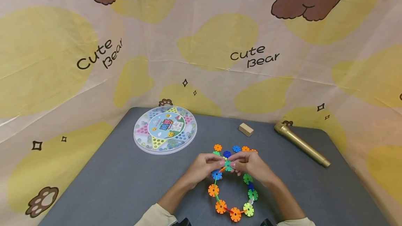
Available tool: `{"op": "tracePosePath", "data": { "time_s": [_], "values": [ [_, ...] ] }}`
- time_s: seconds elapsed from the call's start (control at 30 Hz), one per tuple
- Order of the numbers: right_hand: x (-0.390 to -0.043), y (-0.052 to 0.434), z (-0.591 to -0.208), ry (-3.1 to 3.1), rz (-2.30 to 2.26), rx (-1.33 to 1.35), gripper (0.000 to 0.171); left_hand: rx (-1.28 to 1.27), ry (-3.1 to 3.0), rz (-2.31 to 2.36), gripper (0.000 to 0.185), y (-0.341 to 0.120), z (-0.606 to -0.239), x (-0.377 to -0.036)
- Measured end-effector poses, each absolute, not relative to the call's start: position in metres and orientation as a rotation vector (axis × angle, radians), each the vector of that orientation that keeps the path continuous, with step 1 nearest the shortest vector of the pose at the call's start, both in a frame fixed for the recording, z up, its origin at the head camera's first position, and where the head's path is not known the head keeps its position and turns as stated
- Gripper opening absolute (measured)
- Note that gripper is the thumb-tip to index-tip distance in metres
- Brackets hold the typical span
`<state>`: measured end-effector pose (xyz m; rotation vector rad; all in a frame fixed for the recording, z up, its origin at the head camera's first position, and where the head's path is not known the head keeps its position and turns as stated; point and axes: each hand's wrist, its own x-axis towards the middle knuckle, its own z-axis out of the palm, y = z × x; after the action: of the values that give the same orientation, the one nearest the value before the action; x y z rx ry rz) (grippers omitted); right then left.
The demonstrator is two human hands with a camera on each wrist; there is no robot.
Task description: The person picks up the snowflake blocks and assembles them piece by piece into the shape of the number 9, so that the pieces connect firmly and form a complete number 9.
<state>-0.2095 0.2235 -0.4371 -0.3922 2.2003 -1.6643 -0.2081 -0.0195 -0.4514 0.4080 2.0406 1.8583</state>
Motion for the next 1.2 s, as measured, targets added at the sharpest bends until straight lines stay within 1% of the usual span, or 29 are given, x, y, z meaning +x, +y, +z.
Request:
{"op": "tracePosePath", "data": {
  "time_s": [0.3, 0.4, 0.53, 0.83, 1.07, 1.2],
  "values": [
    [-0.211, 0.22, -0.438, 2.232, -1.633, -0.387, 0.027, 0.436, 1.996, 1.918, 0.024, -0.02, -0.456, -0.209],
    [-0.214, 0.228, -0.438, 2.308, -1.624, -0.39, 0.032, 0.429, 2.004, 1.926, 0.023, -0.02, -0.456, -0.209],
    [-0.219, 0.241, -0.443, 2.424, -1.613, -0.319, 0.036, 0.412, 2.01, 1.93, 0.022, -0.019, -0.454, -0.208],
    [-0.223, 0.265, -0.45, 2.488, -1.597, -0.193, 0.035, 0.427, 2.107, 1.878, 0.02, -0.022, -0.456, -0.208],
    [-0.225, 0.27, -0.457, 2.585, -1.382, -0.277, 0.034, 0.329, 2.117, 1.804, 0.017, -0.023, -0.456, -0.208],
    [-0.226, 0.269, -0.458, 2.616, -1.315, -0.319, 0.033, 0.316, 2.108, 1.789, 0.017, -0.023, -0.456, -0.208]
  ]
}}
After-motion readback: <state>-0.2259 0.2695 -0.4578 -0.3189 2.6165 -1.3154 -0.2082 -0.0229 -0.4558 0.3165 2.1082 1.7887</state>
